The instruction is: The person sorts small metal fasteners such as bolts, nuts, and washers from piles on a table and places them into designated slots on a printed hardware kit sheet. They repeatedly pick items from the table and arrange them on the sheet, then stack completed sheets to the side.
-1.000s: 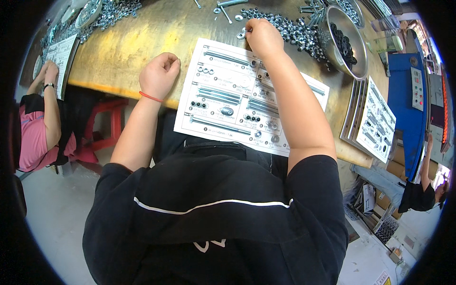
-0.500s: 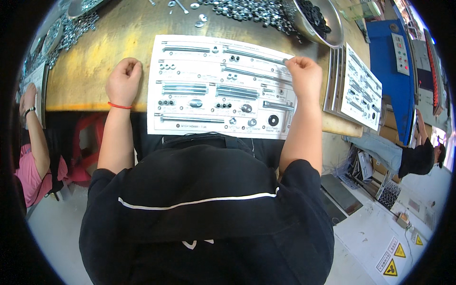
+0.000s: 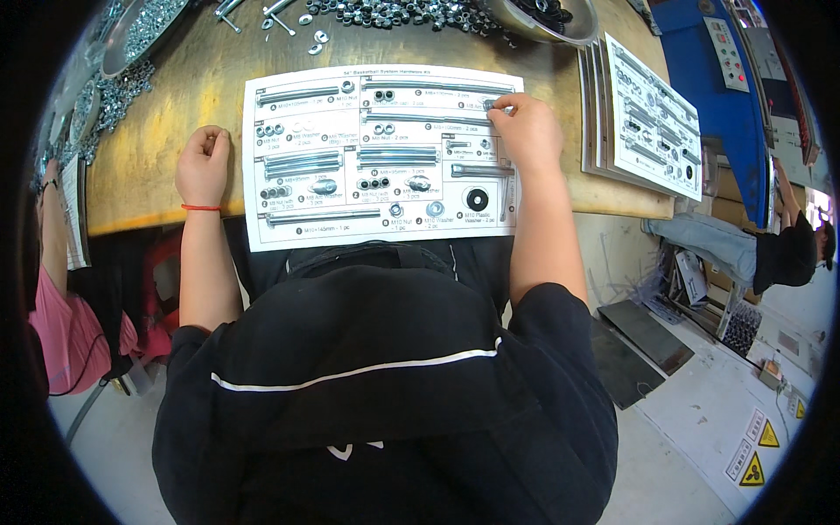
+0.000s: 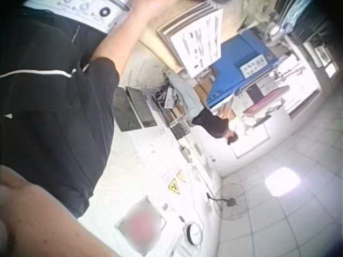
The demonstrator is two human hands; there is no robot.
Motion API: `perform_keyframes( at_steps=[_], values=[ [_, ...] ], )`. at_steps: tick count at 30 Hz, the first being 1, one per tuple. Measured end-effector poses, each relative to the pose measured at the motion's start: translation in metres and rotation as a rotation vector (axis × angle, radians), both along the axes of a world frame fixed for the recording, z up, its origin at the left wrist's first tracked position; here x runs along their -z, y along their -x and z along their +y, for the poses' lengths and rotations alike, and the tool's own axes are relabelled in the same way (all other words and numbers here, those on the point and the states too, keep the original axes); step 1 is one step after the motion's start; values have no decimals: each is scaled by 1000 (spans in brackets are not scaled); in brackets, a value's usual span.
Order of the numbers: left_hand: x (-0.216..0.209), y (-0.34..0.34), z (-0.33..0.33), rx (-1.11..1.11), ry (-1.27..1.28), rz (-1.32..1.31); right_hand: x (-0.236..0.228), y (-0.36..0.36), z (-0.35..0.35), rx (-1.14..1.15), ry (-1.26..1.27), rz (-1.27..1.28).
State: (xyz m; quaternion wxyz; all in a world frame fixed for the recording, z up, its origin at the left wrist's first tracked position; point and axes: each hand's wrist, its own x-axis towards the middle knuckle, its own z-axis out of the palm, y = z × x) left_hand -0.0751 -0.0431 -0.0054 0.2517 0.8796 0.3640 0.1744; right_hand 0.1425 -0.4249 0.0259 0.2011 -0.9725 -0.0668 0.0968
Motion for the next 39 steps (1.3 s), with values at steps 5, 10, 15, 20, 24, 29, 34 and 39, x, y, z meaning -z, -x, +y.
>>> perform_keyframes(
  at_steps=[5,10,15,20,24,29,34,39],
  values=[
    [2,0,2,13,-20,-7,0,-1,8,-15,-11,-43],
    [3,1,3,20,-23,20,-11,20,6,-57,-163,-84],
    [0,-1,4,-6,-13,67,-21,85,9,-349,-249,30],
    [0,-1,2,-6,-9,78,-13,112,21,-501,-92,-50],
    [1,1,4,-9,-27,75,-7,111,22,-534,-104,-94],
    [2,0,5,0,-21,77,-10,110,23,-541,-90,-75],
    [-5,-1,-2,-3,-28,84,-14,120,40,-596,-133,-100],
    [0,1,0,9,-41,40,-7,124,59,-628,-100,-144]
  ],
)
